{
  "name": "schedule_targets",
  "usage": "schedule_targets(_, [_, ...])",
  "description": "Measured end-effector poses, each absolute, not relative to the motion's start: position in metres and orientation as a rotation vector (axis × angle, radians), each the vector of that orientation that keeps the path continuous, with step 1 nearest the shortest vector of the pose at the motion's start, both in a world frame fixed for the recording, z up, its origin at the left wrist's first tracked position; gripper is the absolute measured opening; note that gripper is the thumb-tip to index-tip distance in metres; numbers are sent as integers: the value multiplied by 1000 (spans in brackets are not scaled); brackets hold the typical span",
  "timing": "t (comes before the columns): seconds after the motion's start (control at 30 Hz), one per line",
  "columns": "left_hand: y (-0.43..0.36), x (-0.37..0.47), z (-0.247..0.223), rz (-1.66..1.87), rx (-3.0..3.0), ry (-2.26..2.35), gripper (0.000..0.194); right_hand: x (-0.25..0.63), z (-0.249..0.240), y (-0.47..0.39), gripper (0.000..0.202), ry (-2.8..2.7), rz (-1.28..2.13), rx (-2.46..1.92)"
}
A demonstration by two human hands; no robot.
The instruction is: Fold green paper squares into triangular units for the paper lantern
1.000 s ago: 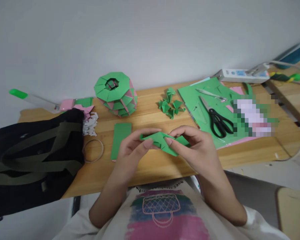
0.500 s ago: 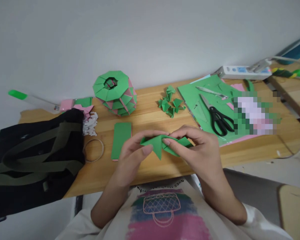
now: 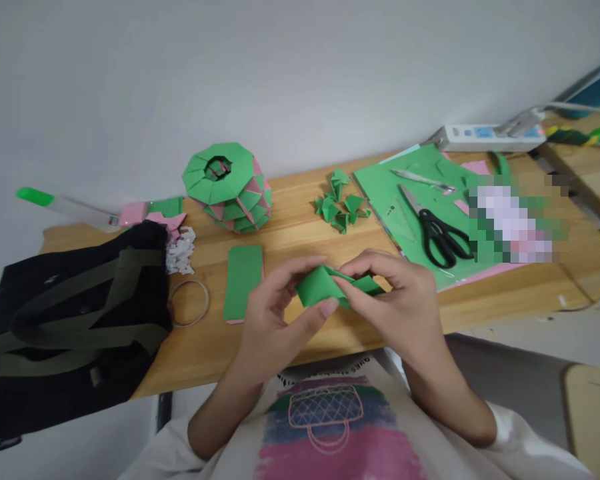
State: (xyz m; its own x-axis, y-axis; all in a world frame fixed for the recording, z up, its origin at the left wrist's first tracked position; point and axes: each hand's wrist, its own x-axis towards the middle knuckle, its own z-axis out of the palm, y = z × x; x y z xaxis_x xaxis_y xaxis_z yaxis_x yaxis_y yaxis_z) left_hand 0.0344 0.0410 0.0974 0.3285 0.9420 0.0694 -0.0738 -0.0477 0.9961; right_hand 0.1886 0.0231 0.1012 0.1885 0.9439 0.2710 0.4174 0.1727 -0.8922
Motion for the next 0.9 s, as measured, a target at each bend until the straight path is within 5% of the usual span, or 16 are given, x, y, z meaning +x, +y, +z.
schedule_targets(0.33, [42,30,100,1004,1581,840,36,193,98,23,12,-1383,729,-1370])
schedule_targets(0.57, [54,25,105,925,1506,989,8,197,101,24,10,-1529,806,-1339])
schedule_targets(0.9, [58,35,103,959,1280,1099,3,195,98,24,10,-1375,904,-1384])
